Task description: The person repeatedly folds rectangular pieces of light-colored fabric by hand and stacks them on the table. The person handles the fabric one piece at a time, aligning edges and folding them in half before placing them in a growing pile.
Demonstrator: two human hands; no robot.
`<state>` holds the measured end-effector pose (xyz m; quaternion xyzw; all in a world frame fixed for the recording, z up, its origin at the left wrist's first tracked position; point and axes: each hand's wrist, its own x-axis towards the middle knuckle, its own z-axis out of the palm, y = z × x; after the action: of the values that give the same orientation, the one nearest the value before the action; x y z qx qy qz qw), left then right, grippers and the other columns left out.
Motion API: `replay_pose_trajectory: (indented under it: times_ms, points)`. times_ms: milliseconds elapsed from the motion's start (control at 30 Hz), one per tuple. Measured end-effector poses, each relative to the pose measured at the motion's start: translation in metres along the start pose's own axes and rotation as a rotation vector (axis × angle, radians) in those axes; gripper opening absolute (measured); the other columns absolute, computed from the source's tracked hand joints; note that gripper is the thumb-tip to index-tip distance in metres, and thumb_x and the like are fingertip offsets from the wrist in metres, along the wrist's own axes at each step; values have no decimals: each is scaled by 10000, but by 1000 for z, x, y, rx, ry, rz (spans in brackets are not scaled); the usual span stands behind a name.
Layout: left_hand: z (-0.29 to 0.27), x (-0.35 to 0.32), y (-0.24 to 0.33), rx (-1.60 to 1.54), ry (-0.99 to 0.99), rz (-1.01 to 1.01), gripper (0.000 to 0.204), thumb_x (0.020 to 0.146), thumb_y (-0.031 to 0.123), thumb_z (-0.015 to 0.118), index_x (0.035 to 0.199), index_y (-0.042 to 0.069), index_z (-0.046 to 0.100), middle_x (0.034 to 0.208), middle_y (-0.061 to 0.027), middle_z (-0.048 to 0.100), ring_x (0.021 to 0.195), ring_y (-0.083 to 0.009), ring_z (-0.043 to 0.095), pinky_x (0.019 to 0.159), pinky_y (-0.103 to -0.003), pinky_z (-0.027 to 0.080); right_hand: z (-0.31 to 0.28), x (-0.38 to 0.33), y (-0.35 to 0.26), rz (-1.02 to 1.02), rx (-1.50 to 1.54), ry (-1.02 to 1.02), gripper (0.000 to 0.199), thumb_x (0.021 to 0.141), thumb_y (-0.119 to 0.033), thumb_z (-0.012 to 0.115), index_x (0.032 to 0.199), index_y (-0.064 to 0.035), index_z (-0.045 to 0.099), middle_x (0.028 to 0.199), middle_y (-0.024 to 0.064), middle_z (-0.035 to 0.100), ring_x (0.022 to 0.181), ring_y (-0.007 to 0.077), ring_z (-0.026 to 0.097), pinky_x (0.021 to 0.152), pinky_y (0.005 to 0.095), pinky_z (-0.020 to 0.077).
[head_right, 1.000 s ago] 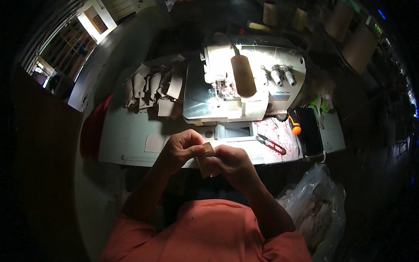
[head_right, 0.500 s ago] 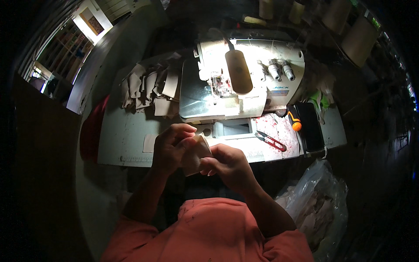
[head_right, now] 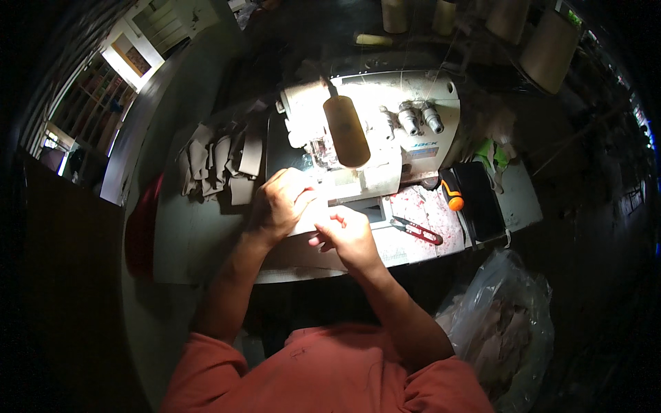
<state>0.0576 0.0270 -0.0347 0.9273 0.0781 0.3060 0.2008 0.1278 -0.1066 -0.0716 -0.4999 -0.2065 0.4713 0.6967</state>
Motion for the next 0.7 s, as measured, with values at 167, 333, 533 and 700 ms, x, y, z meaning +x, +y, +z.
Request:
replay_pose_trajectory:
  times_ms: [167,333,533,700]
  points:
    - [-4,-12,11,201,-192,-42,152,690,51,539,825,67,606,771,-98,494,760,-234,484,643,-310,413,-3,-8,12,4,12,12,130,814,-83,490,896,12,520,737,58,568,613,103,567,528,191,439]
    - [0,-4,-4,73,-104,-80,156,645,29,561,797,46,594,718,-89,506,703,-239,504,611,-320,418,6,-7,7,-113,43,77,150,812,-55,489,934,30,515,745,58,574,614,96,564,536,188,434]
    - [8,13,-19,-23,-48,-72,82,631,24,569,710,12,551,720,-97,521,676,-246,509,600,-328,418,3,10,-1,-152,-107,84,179,814,-49,487,963,33,544,754,73,594,619,95,568,554,186,438]
    - [8,12,-11,118,136,102,68,623,-9,553,686,-6,525,693,-124,510,647,-270,502,583,-332,415,2,15,-1,-165,-120,105,184,807,-36,493,964,44,547,766,88,601,617,102,572,567,202,458]
